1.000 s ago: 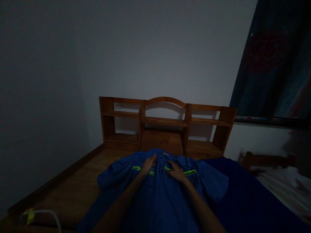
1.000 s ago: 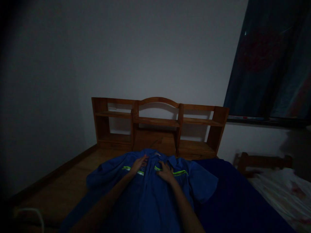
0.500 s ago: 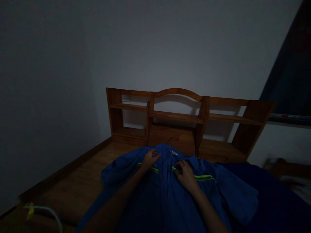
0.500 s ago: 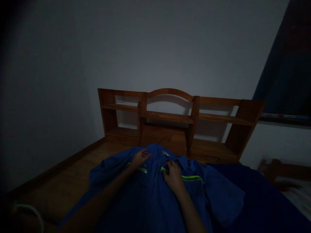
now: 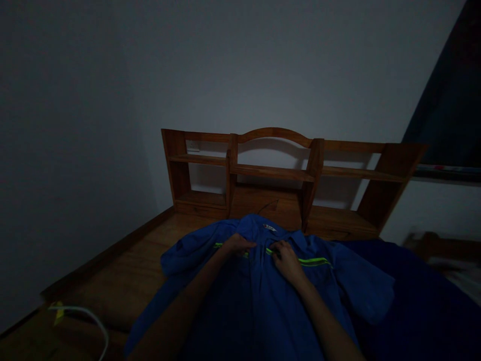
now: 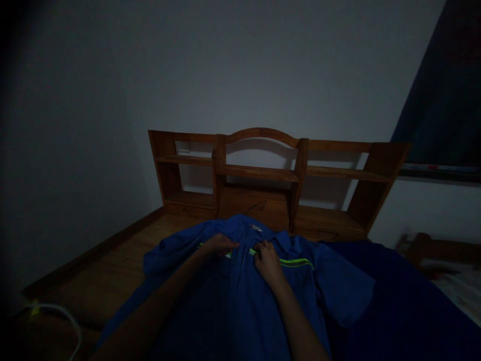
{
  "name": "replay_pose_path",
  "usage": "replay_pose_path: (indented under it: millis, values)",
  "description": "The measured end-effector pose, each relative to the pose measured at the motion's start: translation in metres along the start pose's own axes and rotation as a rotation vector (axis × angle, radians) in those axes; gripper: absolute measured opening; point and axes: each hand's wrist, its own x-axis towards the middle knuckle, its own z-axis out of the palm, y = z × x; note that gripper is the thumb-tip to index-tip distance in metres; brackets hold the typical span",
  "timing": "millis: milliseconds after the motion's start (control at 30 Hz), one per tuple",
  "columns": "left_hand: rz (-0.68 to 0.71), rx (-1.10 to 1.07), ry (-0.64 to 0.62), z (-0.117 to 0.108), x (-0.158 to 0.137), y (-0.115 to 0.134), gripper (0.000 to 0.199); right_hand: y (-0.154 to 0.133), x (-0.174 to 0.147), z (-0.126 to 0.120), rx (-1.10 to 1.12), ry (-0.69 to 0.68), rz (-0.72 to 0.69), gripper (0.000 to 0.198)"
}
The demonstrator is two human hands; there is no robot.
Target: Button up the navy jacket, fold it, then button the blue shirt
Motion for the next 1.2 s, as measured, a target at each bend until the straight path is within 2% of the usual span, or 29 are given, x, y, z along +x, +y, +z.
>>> replay_pose_path:
  millis: [100,167,267,333,400,467,600,700,800,867,1033,1133,1200]
  values:
    - [0.080,-0.185,-0.165,0.011,-0.009,0.011,0.042,0.001,0.001,0.001,-0.018,-0.008,0.007,0.029]
    - [0.152,-0.292,-0.197,0.020,-0.015,0.018,0.040,0.002,0.002,0.002,-0.033,-0.009,0.015,0.027]
    - [0.367,-0.405,-0.325,0.030,-0.020,0.024,0.044,0.004,0.002,0.002,-0.052,-0.002,0.014,0.027]
    - [0.561,-0.323,-0.377,0.035,-0.019,0.022,0.046,0.004,0.001,0.001,-0.060,-0.007,-0.003,0.026]
    - [0.698,-0.081,-0.301,0.038,-0.015,0.015,0.045,0.004,-0.001,0.000,-0.065,-0.017,-0.028,0.022]
    - [0.761,0.161,-0.184,0.041,-0.010,0.005,0.045,0.002,-0.003,-0.001,-0.067,-0.028,-0.047,0.020]
    - [0.683,0.481,0.017,0.037,-0.002,-0.012,0.050,-0.003,-0.005,-0.004,-0.016,0.040,-0.048,0.024]
    - [0.597,0.623,0.147,0.021,0.006,-0.021,0.039,-0.004,-0.002,-0.016,0.125,0.204,0.010,0.032]
    - [0.535,0.667,0.182,0.002,0.017,-0.028,0.027,0.004,0.004,-0.032,0.364,0.415,0.053,0.032]
    - [0.505,0.651,0.222,-0.007,0.023,-0.030,0.031,0.014,0.007,-0.039,0.556,0.494,0.119,0.033]
    - [0.505,0.560,0.373,-0.016,0.022,-0.017,0.056,0.047,0.012,-0.030,0.949,0.493,0.422,0.048]
    - [0.639,0.431,0.481,-0.013,0.011,0.007,0.067,0.058,0.013,-0.019,1.031,0.467,0.423,0.048]
    - [0.770,0.411,0.426,-0.005,0.006,0.026,0.077,0.063,0.014,-0.014,1.062,0.449,0.410,0.046]
